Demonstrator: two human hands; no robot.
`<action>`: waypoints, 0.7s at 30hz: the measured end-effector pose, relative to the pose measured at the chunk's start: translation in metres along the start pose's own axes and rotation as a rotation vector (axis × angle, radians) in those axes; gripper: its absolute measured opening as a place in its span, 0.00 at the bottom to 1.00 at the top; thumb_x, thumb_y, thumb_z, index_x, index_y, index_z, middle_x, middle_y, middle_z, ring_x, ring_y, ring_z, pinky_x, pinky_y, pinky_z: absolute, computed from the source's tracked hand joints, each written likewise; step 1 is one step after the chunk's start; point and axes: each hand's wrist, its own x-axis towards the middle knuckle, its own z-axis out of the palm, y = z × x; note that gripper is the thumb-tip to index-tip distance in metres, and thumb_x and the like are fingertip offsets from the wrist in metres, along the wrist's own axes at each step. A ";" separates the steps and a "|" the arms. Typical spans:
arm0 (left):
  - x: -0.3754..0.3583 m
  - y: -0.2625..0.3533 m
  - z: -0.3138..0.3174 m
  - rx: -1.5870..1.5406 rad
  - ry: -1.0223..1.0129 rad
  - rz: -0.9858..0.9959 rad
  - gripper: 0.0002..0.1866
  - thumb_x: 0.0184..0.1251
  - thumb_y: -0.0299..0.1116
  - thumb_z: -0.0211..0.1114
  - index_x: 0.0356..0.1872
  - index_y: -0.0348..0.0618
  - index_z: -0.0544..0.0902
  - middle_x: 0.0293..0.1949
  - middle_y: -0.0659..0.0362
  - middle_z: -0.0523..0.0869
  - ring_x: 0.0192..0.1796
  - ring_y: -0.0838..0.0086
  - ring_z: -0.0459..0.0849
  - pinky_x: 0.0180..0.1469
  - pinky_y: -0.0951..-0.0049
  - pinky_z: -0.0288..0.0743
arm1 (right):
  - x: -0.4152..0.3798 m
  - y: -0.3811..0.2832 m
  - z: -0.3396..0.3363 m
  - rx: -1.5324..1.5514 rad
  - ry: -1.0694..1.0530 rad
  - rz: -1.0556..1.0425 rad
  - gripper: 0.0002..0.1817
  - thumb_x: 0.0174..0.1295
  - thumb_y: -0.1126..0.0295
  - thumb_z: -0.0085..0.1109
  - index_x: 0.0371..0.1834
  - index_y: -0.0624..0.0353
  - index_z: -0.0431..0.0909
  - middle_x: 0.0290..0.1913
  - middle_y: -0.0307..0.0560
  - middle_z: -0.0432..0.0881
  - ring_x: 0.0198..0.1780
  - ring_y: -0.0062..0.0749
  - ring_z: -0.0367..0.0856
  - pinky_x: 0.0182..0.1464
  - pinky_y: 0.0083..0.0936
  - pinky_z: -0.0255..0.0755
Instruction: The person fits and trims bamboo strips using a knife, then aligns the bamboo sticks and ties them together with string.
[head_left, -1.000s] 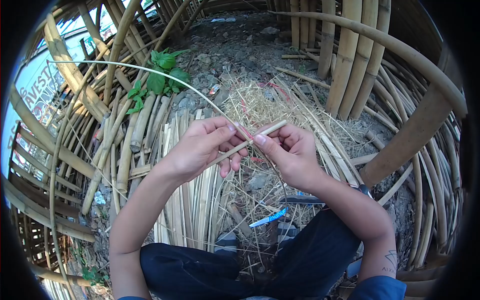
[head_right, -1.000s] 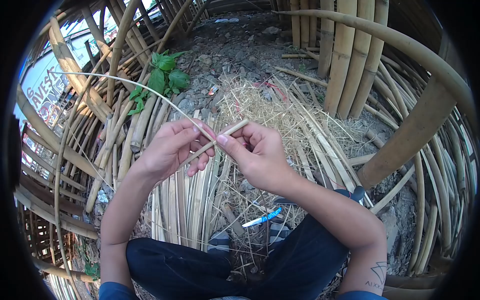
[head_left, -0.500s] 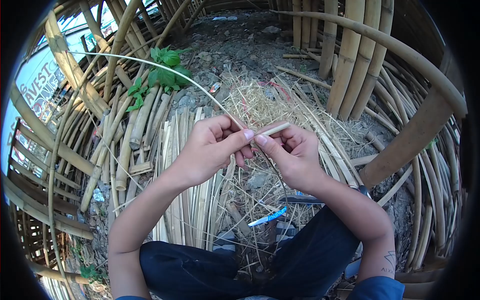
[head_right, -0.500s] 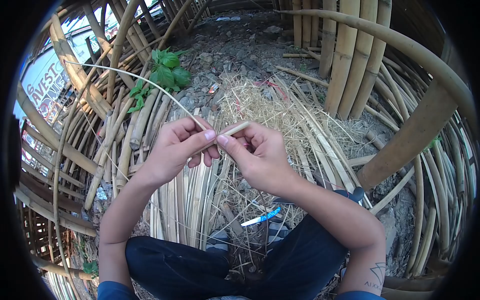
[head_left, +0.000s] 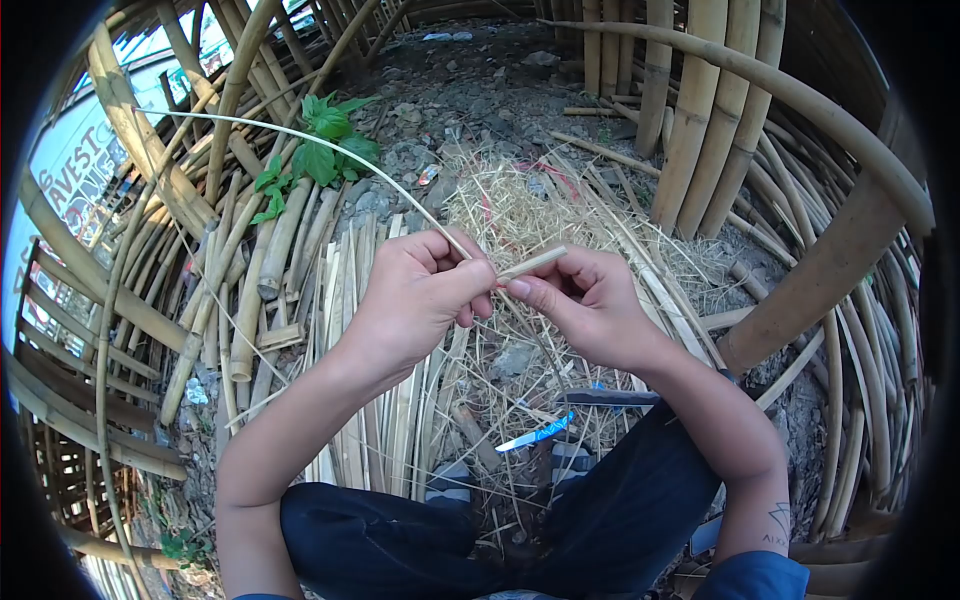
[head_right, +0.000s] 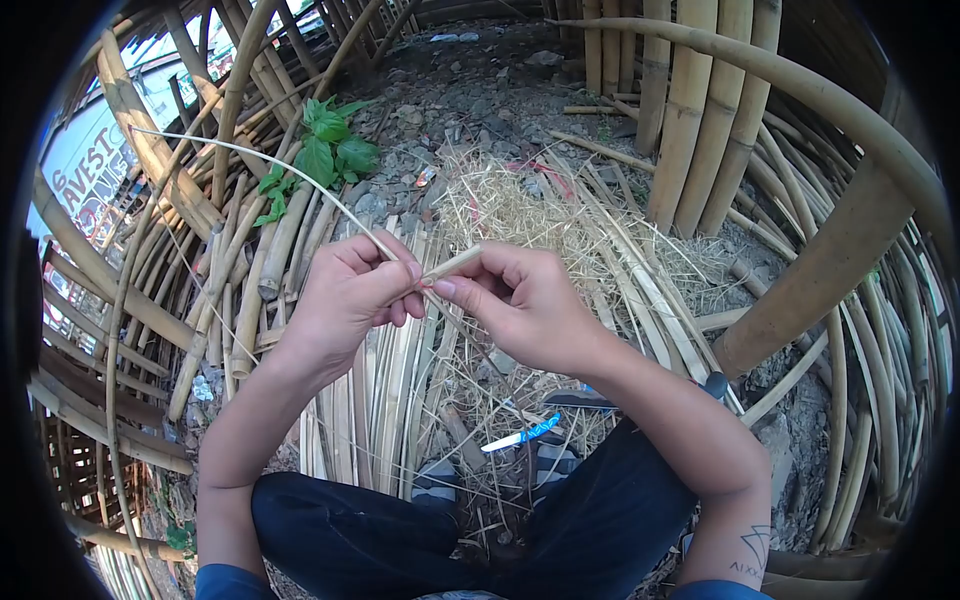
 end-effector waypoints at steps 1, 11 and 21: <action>0.000 0.000 0.000 -0.014 -0.008 -0.001 0.03 0.64 0.27 0.62 0.32 0.40 0.80 0.23 0.59 0.83 0.22 0.85 0.78 0.23 0.88 0.66 | 0.002 0.000 -0.003 0.000 -0.001 0.000 0.07 0.65 0.71 0.60 0.40 0.65 0.81 0.21 0.31 0.75 0.23 0.07 0.66 0.24 0.13 0.58; -0.003 0.001 0.006 -0.019 -0.084 0.015 0.03 0.64 0.26 0.61 0.32 0.39 0.81 0.27 0.59 0.83 0.25 0.83 0.81 0.26 0.87 0.70 | 0.028 -0.009 -0.023 -0.156 -0.140 0.019 0.05 0.63 0.73 0.59 0.34 0.64 0.78 0.20 0.36 0.74 0.25 0.15 0.67 0.26 0.22 0.61; 0.006 0.005 -0.003 -0.010 -0.105 0.022 0.04 0.65 0.29 0.61 0.33 0.40 0.80 0.24 0.57 0.84 0.22 0.85 0.78 0.25 0.88 0.67 | 0.083 -0.059 -0.051 -0.595 -0.680 0.265 0.08 0.63 0.71 0.60 0.30 0.66 0.78 0.20 0.36 0.73 0.25 0.18 0.65 0.29 0.23 0.61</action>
